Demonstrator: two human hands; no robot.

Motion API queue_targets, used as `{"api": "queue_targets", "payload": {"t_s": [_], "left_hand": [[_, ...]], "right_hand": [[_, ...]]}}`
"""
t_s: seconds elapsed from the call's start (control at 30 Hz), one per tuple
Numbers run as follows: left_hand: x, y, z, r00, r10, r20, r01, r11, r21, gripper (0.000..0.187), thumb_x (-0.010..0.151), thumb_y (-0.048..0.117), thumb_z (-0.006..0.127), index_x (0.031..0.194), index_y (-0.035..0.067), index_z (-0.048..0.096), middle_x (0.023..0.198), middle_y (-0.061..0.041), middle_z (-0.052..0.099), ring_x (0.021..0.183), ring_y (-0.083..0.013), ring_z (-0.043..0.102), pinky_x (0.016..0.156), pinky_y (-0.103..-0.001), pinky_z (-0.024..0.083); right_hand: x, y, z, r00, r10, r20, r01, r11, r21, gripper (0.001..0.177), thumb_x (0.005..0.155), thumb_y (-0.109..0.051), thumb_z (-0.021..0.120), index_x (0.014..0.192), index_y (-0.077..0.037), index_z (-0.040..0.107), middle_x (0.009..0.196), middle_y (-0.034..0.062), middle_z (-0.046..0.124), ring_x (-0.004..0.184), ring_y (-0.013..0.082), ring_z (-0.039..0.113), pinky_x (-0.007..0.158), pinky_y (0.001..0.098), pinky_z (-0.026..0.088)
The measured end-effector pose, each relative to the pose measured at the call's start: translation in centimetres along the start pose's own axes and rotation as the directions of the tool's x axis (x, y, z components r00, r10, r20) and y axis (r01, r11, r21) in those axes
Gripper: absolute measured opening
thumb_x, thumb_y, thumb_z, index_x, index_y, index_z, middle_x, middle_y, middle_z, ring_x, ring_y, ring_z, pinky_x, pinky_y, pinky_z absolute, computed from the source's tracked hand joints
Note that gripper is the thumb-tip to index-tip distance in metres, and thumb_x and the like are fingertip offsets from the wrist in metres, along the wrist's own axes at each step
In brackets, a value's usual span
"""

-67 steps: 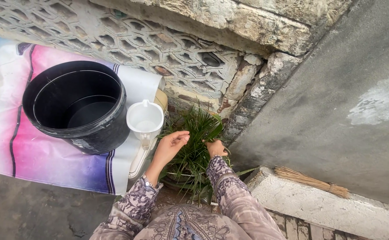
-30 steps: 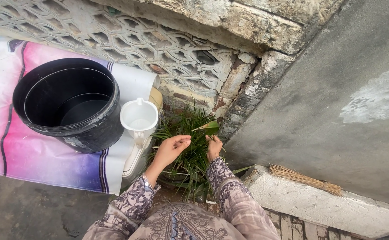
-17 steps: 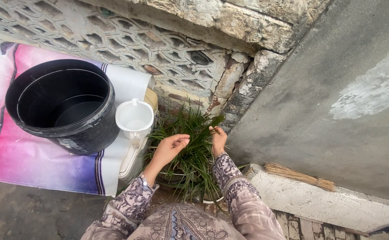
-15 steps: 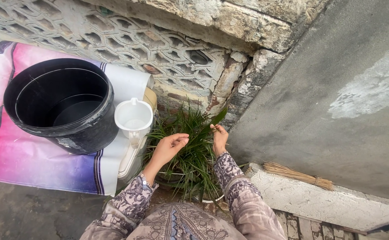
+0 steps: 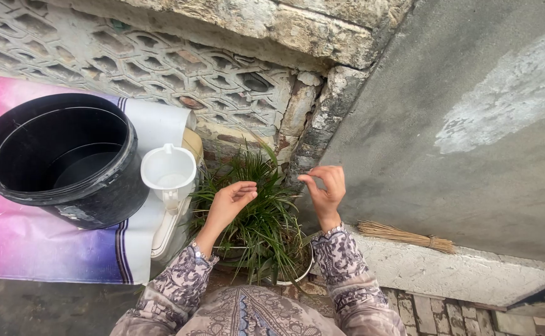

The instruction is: Tending to a plant by inspecting leaves and watering it with a mug.

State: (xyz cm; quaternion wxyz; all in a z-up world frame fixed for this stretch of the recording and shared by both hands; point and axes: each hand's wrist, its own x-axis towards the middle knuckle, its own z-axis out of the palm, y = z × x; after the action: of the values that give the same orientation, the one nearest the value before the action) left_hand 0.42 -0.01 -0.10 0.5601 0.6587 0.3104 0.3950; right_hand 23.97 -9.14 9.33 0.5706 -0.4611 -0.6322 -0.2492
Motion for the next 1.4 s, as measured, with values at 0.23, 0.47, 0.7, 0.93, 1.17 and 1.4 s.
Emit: {"api": "queue_targets", "payload": {"t_s": [0.23,0.47,0.7,0.93,1.17,1.4], "left_hand": [[-0.1,0.0,1.3,1.0,0.009,0.002,-0.009,1.0,-0.013,0.032,0.09,0.011,0.074,0.122,0.005,0.072,0.109,-0.005,0.078,0.098,-0.0109,0.073,0.089,-0.026,0.058],[-0.4,-0.7,0.9,1.0,-0.026,-0.003,0.026,1.0,-0.001,0.035,0.09,0.012,0.075,0.124,0.006,0.07,0.112,-0.005,0.078,0.101,-0.0118,0.073,0.092,-0.027,0.058],[2.0,-1.6,-8.8,0.926,0.193,-0.324,0.028,0.823,0.568,0.038,0.094,0.028,0.071,0.128,0.012,0.069,0.115,-0.011,0.075,0.107,-0.0304,0.07,0.092,-0.042,0.054],[11.9,-17.3,-21.7,0.929,-0.16,-0.334,0.37,0.359,0.857,0.03,0.089,0.021,0.072,0.114,0.007,0.077,0.11,-0.018,0.074,0.106,-0.0373,0.07,0.093,-0.046,0.055],[10.2,-9.4,-17.8,0.817,-0.565,-0.115,0.246,0.161,0.956,0.043,0.09,0.021,0.065,0.13,0.005,0.073,0.13,-0.019,0.071,0.121,-0.0349,0.069,0.103,-0.045,0.054],[10.0,-6.4,-17.5,0.723,-0.682,-0.108,0.258,0.121,0.959,0.045,0.097,0.031,0.059,0.132,0.005,0.071,0.133,-0.016,0.072,0.125,-0.0311,0.069,0.107,-0.042,0.052]], "right_hand": [[-0.9,-1.6,-0.4,0.999,0.025,0.031,-0.026,0.999,0.029,0.027,0.075,-0.009,0.091,0.09,-0.006,0.068,0.093,0.0054,0.07,0.089,0.0245,0.063,0.079,0.0348,0.05],[-6.0,0.0,1.8,0.846,0.363,0.391,-0.393,0.92,-0.003,0.014,0.089,-0.006,0.074,0.102,-0.008,0.077,0.102,0.008,0.077,0.091,0.025,0.073,0.081,0.033,0.057],[-13.6,3.3,3.3,0.13,0.532,0.837,-0.353,0.814,-0.462,0.038,0.096,-0.04,0.063,0.124,-0.017,0.073,0.117,0.0121,0.073,0.102,0.0325,0.072,0.089,0.0437,0.054],[-11.7,-0.6,4.7,0.117,0.495,0.861,-0.507,0.775,-0.377,0.041,0.096,-0.039,0.061,0.132,-0.02,0.069,0.121,0.0115,0.074,0.101,0.0294,0.072,0.089,0.0405,0.055],[-12.8,-0.5,5.1,0.073,0.368,0.927,-0.653,0.72,-0.234,0.044,0.095,-0.038,0.067,0.132,-0.016,0.068,0.12,0.0102,0.075,0.105,0.0235,0.073,0.09,0.0363,0.056],[-13.5,0.4,4.7,0.062,0.483,0.874,-0.703,0.643,-0.305,0.042,0.095,-0.037,0.068,0.13,-0.015,0.07,0.111,0.0088,0.078,0.1,0.02,0.075,0.086,0.0336,0.057]]}}
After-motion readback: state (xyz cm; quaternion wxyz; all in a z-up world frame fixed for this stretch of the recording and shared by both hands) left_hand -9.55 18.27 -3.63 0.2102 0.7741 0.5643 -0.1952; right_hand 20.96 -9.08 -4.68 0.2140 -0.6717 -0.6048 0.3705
